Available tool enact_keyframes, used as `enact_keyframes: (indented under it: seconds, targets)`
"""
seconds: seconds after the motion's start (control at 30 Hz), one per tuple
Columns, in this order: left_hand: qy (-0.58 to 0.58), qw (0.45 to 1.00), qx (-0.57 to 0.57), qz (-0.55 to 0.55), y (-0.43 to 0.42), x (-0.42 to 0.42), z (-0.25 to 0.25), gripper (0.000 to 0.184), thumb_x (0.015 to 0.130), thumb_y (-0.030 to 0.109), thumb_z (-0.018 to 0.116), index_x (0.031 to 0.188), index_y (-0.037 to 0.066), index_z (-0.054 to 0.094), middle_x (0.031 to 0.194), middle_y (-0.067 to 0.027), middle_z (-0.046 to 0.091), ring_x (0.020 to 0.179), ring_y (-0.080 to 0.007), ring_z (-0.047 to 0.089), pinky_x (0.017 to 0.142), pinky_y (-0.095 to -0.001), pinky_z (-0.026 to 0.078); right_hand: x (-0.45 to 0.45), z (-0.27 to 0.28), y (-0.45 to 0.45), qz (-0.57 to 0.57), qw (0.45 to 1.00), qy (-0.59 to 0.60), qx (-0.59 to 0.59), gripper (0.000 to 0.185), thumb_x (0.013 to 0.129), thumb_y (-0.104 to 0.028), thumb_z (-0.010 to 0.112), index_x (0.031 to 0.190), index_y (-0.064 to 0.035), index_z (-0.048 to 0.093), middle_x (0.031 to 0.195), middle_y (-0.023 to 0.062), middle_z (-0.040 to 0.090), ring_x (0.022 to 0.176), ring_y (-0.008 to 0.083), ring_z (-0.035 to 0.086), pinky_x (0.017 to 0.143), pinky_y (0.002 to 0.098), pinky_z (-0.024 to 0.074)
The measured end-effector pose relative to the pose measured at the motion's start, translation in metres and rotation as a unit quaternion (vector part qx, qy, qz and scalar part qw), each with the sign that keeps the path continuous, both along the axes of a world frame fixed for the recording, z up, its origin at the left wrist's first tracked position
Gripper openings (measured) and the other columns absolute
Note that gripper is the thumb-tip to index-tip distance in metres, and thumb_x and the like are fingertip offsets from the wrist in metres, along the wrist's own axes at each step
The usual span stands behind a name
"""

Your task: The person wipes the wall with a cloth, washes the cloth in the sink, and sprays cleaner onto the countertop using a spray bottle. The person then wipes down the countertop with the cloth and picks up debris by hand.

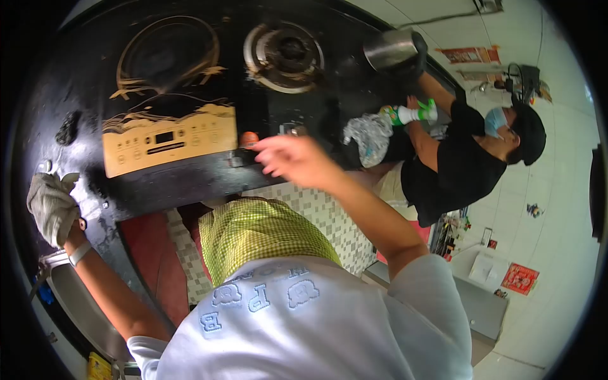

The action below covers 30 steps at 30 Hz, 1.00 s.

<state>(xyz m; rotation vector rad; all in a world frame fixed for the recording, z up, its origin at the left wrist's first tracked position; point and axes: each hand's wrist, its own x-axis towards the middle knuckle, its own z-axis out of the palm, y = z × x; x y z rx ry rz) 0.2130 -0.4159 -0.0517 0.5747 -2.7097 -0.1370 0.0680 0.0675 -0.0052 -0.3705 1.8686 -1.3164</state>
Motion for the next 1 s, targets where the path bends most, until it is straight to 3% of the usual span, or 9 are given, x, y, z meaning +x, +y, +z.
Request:
enact_keyframes:
  seconds: [0.07, 0.17, 0.23, 0.37, 0.47, 0.5, 0.63, 0.83, 1.0]
  targets:
    - [-0.031, 0.999, -0.005, 0.016, -0.005, -0.001, -0.022, 0.008, 0.080, 0.009, 0.056, 0.081, 0.003, 0.050, 0.072, -0.0007, 0.049, 0.060, -0.0104, 0.046, 0.054, -0.0220, 0.041, -0.014, 0.025, 0.073, -0.175, 0.982, 0.066, -0.001, 0.028, 0.087, -0.006, 0.052, 0.114, 0.0009, 0.053, 0.094, 0.0118, 0.062, 0.078, 0.0179, 0.062, 0.068, 0.0280, 0.0524]
    - [0.232, 0.867, 0.423, 0.124, -0.035, 0.019, -0.099, 0.040, 0.081, 0.004, 0.055, 0.119, -0.001, 0.044, 0.093, -0.0115, 0.058, 0.074, -0.0146, 0.058, 0.065, -0.0243, 0.049, -0.029, 0.024, 0.191, -0.415, 0.897, 0.151, 0.007, 0.031, 0.085, -0.014, 0.058, 0.112, 0.0025, 0.054, 0.094, 0.0133, 0.061, 0.078, 0.0201, 0.063, 0.067, 0.0286, 0.0524]
    - [0.205, 0.821, 0.463, 0.263, -0.036, 0.028, -0.127, 0.054, 0.080, 0.005, 0.059, 0.128, -0.002, 0.037, 0.096, -0.0122, 0.059, 0.079, -0.0146, 0.058, 0.069, -0.0242, 0.048, -0.047, 0.007, 0.266, -0.510, 0.843, 0.173, 0.023, 0.040, 0.082, -0.018, 0.062, 0.115, 0.0016, 0.051, 0.097, 0.0132, 0.061, 0.080, 0.0217, 0.062, 0.068, 0.0297, 0.0523]
    - [0.180, 0.969, 0.090, 0.145, 0.037, 0.028, -0.064, 0.067, 0.075, 0.016, 0.068, 0.132, 0.002, 0.036, 0.125, -0.0227, 0.047, 0.114, -0.0323, 0.048, 0.096, -0.0362, 0.037, -0.105, -0.004, 0.318, -0.653, 0.744, 0.132, 0.055, 0.056, 0.076, -0.016, 0.069, 0.123, 0.0012, 0.043, 0.107, 0.0123, 0.056, 0.095, 0.0203, 0.055, 0.077, 0.0348, 0.0463]
    - [0.139, 0.942, 0.087, 0.293, 0.089, 0.037, -0.029, 0.057, 0.075, 0.015, 0.070, 0.125, 0.000, 0.046, 0.122, -0.0209, 0.050, 0.110, -0.0303, 0.050, 0.095, -0.0352, 0.038, -0.154, -0.030, 0.338, -0.624, 0.770, 0.106, 0.075, 0.059, 0.072, -0.018, 0.074, 0.124, -0.0120, 0.046, 0.113, 0.0034, 0.055, 0.106, 0.0190, 0.048, 0.082, 0.0396, 0.0398]
    - [0.269, 0.897, 0.296, 0.189, 0.090, 0.049, -0.041, 0.053, 0.077, 0.007, 0.067, 0.125, 0.000, 0.046, 0.122, -0.0174, 0.051, 0.107, -0.0243, 0.051, 0.092, -0.0309, 0.039, -0.163, -0.031, 0.332, -0.622, 0.772, 0.108, 0.070, 0.058, 0.072, -0.018, 0.074, 0.123, -0.0141, 0.047, 0.112, 0.0018, 0.056, 0.104, 0.0179, 0.050, 0.081, 0.0377, 0.0407]
    - [0.314, 0.816, 0.447, 0.189, 0.163, 0.058, -0.020, 0.039, 0.084, 0.002, 0.058, 0.121, -0.001, 0.048, 0.115, -0.0111, 0.053, 0.102, -0.0135, 0.050, 0.087, -0.0244, 0.040, -0.196, -0.066, 0.356, -0.550, 0.806, 0.217, 0.014, 0.041, 0.081, -0.017, 0.065, 0.120, -0.0141, 0.052, 0.115, -0.0003, 0.056, 0.104, 0.0148, 0.052, 0.082, 0.0310, 0.0422]
    - [0.206, 0.773, 0.590, 0.114, 0.245, 0.030, 0.008, 0.018, 0.087, 0.004, 0.054, 0.104, 0.000, 0.058, 0.093, -0.0040, 0.061, 0.087, -0.0100, 0.057, 0.076, -0.0218, 0.045, -0.192, -0.029, 0.336, -0.491, 0.814, 0.309, 0.024, 0.030, 0.081, -0.016, 0.067, 0.108, -0.0059, 0.057, 0.098, 0.0069, 0.061, 0.083, 0.0128, 0.059, 0.065, 0.0243, 0.0471]
    - [0.141, 0.713, 0.685, -0.053, 0.292, -0.007, 0.018, 0.033, 0.082, 0.007, 0.063, 0.113, 0.003, 0.054, 0.101, -0.0079, 0.062, 0.094, -0.0140, 0.059, 0.083, -0.0269, 0.047, -0.117, 0.058, 0.180, -0.291, 0.877, 0.381, 0.020, 0.034, 0.081, -0.007, 0.066, 0.109, 0.0076, 0.054, 0.103, 0.0118, 0.061, 0.091, 0.0173, 0.058, 0.081, 0.0294, 0.0469]
